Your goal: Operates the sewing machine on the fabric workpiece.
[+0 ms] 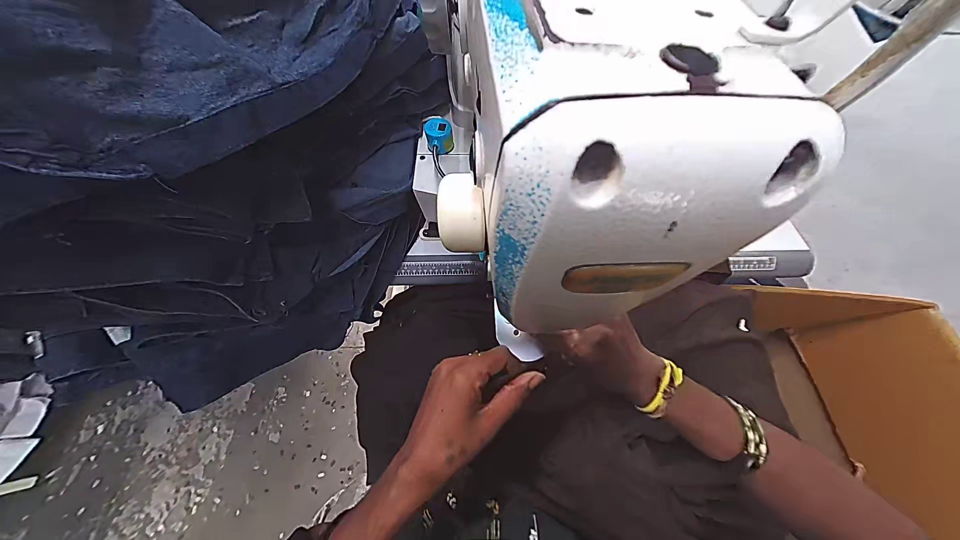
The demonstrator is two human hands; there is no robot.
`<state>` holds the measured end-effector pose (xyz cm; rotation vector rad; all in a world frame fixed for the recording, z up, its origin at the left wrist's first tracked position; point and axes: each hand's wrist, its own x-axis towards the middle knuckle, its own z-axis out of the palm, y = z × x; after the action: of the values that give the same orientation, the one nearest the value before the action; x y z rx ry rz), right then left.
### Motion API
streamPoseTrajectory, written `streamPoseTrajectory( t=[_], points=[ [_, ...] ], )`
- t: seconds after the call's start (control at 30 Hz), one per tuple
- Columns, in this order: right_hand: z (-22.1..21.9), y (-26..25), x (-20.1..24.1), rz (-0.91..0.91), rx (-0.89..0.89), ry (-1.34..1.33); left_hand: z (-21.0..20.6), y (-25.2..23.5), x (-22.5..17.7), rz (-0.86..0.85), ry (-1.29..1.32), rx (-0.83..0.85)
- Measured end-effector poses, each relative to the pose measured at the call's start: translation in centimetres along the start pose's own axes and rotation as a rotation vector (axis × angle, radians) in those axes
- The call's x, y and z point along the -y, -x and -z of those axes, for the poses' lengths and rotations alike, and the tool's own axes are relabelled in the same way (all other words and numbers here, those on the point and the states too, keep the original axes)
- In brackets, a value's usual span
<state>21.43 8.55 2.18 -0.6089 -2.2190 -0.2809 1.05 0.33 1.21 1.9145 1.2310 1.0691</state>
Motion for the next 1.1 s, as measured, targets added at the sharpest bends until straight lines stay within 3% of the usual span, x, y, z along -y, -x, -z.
streamPoseTrajectory(
  t=[0.07, 0.2, 0.37, 0.43, 0.53, 0.67, 0.8, 0.9, 1.1],
  points=[
    [0.6, 0.6, 0.3, -0.065, 0.006, -0.024, 0.4, 0.4, -0.2, -0.048, 0.071, -0.002],
    [0.4, 0.5, 0.6, 0.080, 0.027, 0.030, 1.0, 0.4, 0.3, -0.072, 0.081, -0.003],
    [-0.3, -0.6, 0.1, -0.029, 0.031, 0.094, 0.3, 0.2, 0.4, -0.065, 0.041, -0.009],
    [-0.3, 0.2, 0.6, -0.158, 0.034, -0.151, 0.3, 0.3, 0.1, -0.089, 0.050, -0.039],
    [0.5, 1.2, 2.3, -0.343, 0.174, -0.643, 2.8, 0.2, 0.7, -0.094, 0.006, -0.127],
    [0.3, 2.3, 0.4, -0.627, 0.173, -0.447, 9.3, 0.6, 4.8, 0.149, -0.289, -0.272],
    [-0.7, 0.9, 0.1, -0.837, 0.252, -0.467, 10.4, 1.5, 7.8, 0.324, -0.386, -0.263],
    [-0.2, 0.1, 0.1, -0.852, 0.334, -0.433, 9.8, 2.0, 8.5, 0.353, -0.352, -0.261],
    [1.9, 1.8, -1.9, -0.774, 0.214, -0.380, 8.3, 0.6, 7.2, 0.288, -0.295, -0.279]
  ],
)
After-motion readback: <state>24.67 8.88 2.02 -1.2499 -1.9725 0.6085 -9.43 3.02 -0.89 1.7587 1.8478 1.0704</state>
